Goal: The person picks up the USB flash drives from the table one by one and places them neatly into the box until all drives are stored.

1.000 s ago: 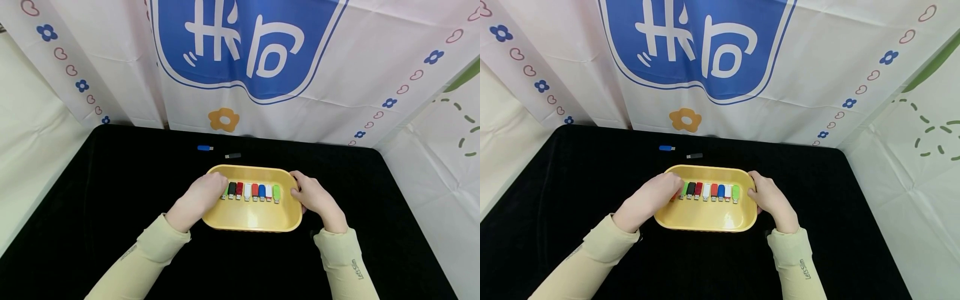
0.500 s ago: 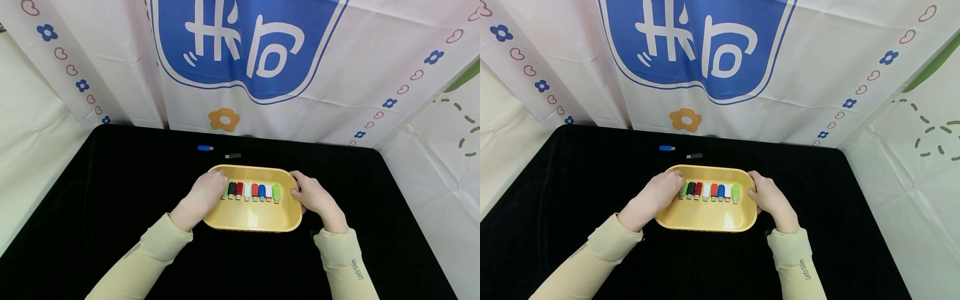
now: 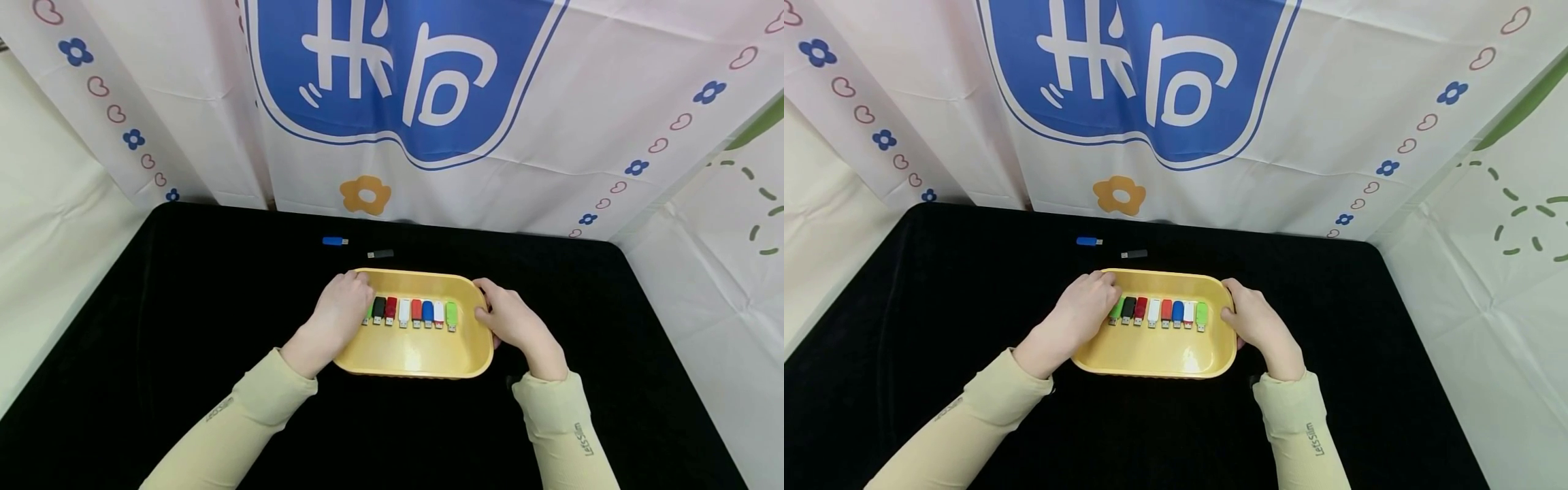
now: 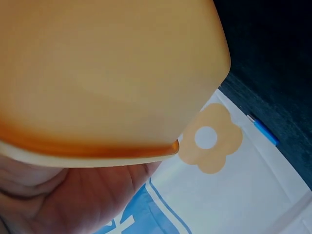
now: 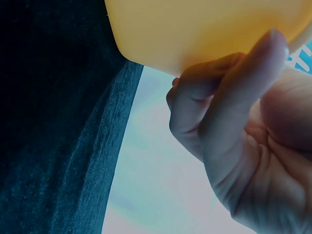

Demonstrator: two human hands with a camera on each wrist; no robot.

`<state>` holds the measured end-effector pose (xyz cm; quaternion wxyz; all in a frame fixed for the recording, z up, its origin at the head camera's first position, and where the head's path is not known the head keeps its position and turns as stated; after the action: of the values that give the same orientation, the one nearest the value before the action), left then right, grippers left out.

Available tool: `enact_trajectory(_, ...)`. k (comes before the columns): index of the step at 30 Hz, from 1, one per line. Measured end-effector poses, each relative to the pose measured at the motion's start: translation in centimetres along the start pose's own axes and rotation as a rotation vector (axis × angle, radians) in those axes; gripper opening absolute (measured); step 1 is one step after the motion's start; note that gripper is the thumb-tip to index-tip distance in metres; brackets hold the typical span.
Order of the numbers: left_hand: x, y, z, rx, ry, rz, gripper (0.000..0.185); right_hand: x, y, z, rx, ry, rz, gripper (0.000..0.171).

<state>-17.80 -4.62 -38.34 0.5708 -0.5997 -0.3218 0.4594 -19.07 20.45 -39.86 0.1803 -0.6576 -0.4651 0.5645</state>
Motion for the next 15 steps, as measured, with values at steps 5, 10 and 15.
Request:
enact_trajectory(5,0.01,0.05,-0.04,-0.018,-0.014,-0.015,0.016,0.00,0.01,0.01,0.000,0.000,0.000,0.049)
enact_trajectory(10,0.07,0.13,-0.01,-0.005,-0.022,-0.032,0.013,0.04,0.04,0.01,0.001,-0.006,-0.002,0.050)
enact_trajectory(15,0.19,0.24,-0.02,-0.023,-0.019,-0.013,0.013,0.05,0.04,0.05,0.001,-0.002,-0.002,0.050)
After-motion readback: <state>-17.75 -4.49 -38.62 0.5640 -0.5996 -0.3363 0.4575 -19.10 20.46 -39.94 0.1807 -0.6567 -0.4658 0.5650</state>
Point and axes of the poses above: each hand's wrist, its own z-axis towards the middle knuckle, its own y-axis out of the palm, x = y × z, the point moved 4 cm from there along z, towards the middle knuckle, and after that the axes turned 4 degrees about -y, right-handed, at the moved point
